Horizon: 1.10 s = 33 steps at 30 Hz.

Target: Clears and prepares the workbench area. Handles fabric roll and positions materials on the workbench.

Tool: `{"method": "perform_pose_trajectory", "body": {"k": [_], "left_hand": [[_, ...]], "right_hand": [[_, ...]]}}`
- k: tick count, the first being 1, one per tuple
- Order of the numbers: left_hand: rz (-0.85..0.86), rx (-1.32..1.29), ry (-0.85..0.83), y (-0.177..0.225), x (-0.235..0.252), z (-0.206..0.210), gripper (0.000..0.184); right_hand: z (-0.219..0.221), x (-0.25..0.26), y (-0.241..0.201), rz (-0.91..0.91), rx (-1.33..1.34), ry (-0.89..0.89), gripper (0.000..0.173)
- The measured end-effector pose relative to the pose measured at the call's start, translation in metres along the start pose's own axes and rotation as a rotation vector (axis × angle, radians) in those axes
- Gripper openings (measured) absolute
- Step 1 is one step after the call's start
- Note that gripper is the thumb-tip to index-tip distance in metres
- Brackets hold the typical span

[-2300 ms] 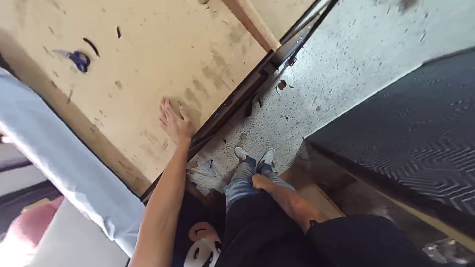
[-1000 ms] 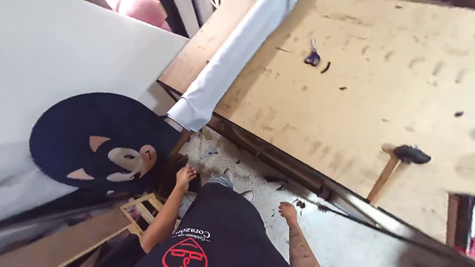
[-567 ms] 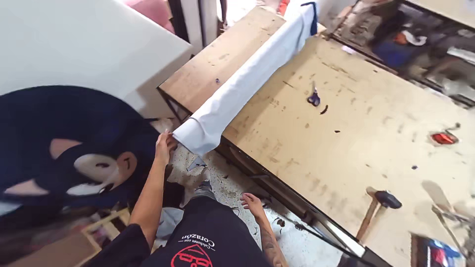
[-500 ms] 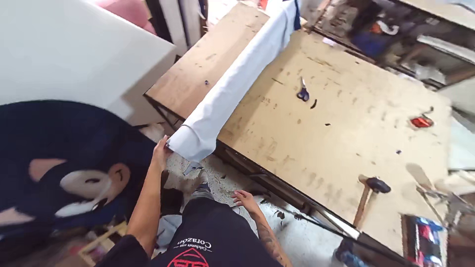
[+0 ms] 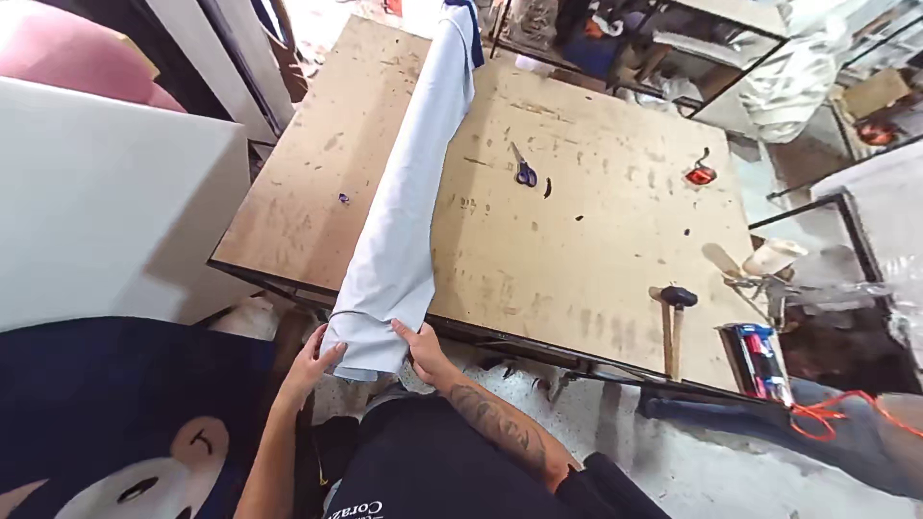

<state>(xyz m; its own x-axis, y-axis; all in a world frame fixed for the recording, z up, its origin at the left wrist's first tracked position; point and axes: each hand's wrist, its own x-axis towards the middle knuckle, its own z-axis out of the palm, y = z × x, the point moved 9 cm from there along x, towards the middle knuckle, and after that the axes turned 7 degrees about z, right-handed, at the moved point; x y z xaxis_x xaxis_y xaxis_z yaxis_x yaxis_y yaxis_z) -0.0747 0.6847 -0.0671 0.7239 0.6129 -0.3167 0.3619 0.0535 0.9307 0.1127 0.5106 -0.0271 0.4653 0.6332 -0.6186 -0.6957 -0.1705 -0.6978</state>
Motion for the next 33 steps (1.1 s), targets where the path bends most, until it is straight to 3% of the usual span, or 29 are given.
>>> {"method": "perform_pose_trajectory", "body": {"k": [4,8,9,13,15,18,21,26,29,33], "left_hand": [[0.224,0.276,0.029,0.062,-0.005,0.015,0.106],[0.494,0.350,-0.054,0.126,-0.015,0.058,0.135],[0.551,0.387,-0.045,0.132,-0.016,0.070,0.132],[0.680,0.676,0.139,0.112,-0.016,0.097,0.070],[0.733,0.721,0.166,0.112,-0.014,0.101,0.061],[0.697,0.893,0.162,0.113,-0.005,0.111,0.064],[0.647,0.997,0.196,0.112,0.004,0.111,0.064],[0.628,0.989,0.179,0.112,0.005,0.102,0.062],[0.640,0.997,0.151,0.116,0.004,0.104,0.052],[0.617,1.057,0.161,0.118,0.005,0.109,0.050]], "right_hand": [[0.027,-0.027,-0.065,-0.243,-0.217,-0.026,0.039],[0.067,-0.032,-0.090,-0.355,-0.364,-0.115,0.039],[0.073,-0.030,-0.092,-0.364,-0.410,-0.132,0.041],[0.081,-0.021,-0.088,-0.389,-0.554,-0.190,0.042],[0.070,-0.020,-0.085,-0.372,-0.550,-0.198,0.036],[0.026,-0.021,-0.092,-0.307,-0.497,-0.141,0.028],[-0.056,-0.003,-0.111,-0.299,-0.511,0.108,0.035],[-0.205,0.038,-0.170,-0.345,-0.775,0.529,0.034],[-0.265,0.081,-0.221,-0.348,-0.858,0.543,0.037],[-0.317,0.167,-0.309,-0.365,-0.965,0.521,0.056]]}}
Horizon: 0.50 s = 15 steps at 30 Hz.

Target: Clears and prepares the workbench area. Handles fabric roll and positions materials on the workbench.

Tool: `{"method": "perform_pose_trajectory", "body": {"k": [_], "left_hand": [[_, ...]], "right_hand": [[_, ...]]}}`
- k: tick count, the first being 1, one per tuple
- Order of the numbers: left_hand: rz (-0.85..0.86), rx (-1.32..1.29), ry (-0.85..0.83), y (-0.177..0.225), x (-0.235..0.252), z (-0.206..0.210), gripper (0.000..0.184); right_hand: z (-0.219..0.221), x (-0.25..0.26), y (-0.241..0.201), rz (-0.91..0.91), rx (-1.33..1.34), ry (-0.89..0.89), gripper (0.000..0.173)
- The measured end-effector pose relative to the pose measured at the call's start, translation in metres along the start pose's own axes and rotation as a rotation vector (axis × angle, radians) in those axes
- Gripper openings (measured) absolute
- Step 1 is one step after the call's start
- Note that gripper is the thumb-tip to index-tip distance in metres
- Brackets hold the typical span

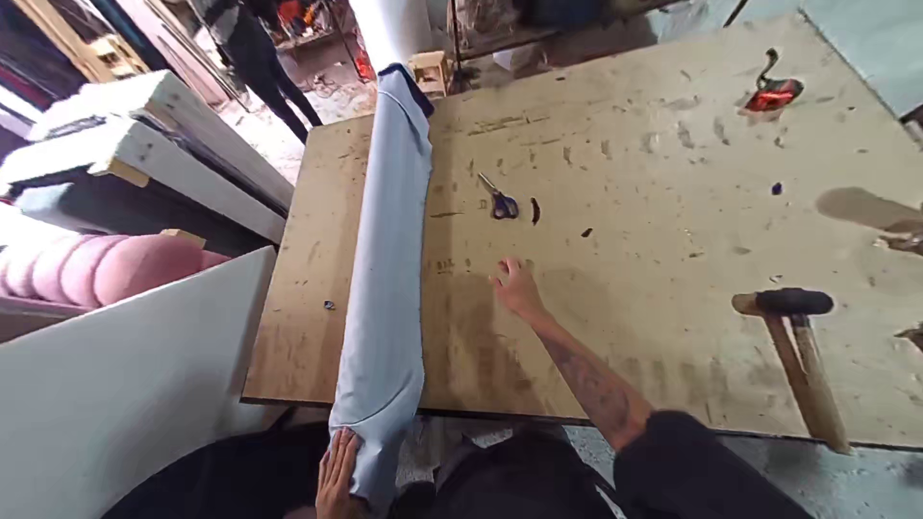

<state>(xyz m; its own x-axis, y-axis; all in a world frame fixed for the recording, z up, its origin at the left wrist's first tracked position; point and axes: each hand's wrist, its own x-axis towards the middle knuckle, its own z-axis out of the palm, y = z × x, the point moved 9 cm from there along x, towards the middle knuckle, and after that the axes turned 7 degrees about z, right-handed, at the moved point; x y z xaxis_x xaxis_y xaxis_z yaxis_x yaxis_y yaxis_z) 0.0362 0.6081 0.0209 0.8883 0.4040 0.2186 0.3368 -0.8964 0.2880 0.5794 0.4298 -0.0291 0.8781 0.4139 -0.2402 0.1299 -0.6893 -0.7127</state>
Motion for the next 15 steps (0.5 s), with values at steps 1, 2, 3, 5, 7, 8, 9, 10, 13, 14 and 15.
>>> {"method": "perform_pose_trajectory", "body": {"k": [1,2,3,5,7,8,9,10,13,14,15], "left_hand": [[0.002,0.016,-0.001,0.002,0.000,0.001,0.051],[0.006,0.022,0.001,0.003,0.001,0.003,0.052],[0.012,0.023,-0.006,0.005,0.001,0.003,0.053],[0.010,0.011,-0.024,0.007,0.003,0.004,0.059],[0.001,0.010,-0.014,0.009,0.001,0.003,0.065],[-0.009,0.020,-0.018,0.011,0.001,0.005,0.067],[-0.023,0.037,-0.028,0.012,0.000,0.006,0.069],[-0.034,0.051,-0.037,0.013,0.001,0.006,0.069],[-0.060,0.083,-0.053,0.014,0.006,0.007,0.071],[-0.069,0.090,-0.056,0.014,0.006,0.009,0.073],[-0.077,0.103,-0.061,0.013,0.004,0.011,0.074]], "right_hand": [[-0.009,0.034,-0.001,-0.017,-0.011,0.040,0.060],[-0.016,0.070,-0.002,-0.045,-0.017,0.094,0.062],[-0.021,0.103,-0.001,-0.070,-0.024,0.144,0.065],[-0.023,0.172,-0.013,-0.095,-0.063,0.190,0.075],[-0.016,0.225,-0.027,-0.083,-0.108,0.202,0.082],[-0.016,0.242,-0.033,-0.079,-0.124,0.199,0.081],[-0.014,0.254,-0.033,-0.071,-0.150,0.186,0.081],[-0.013,0.262,-0.028,-0.067,-0.157,0.179,0.080],[-0.012,0.268,0.007,-0.116,-0.242,0.252,0.056],[-0.015,0.262,0.021,-0.134,-0.287,0.289,0.054],[-0.019,0.252,0.036,-0.134,-0.313,0.312,0.052]]}}
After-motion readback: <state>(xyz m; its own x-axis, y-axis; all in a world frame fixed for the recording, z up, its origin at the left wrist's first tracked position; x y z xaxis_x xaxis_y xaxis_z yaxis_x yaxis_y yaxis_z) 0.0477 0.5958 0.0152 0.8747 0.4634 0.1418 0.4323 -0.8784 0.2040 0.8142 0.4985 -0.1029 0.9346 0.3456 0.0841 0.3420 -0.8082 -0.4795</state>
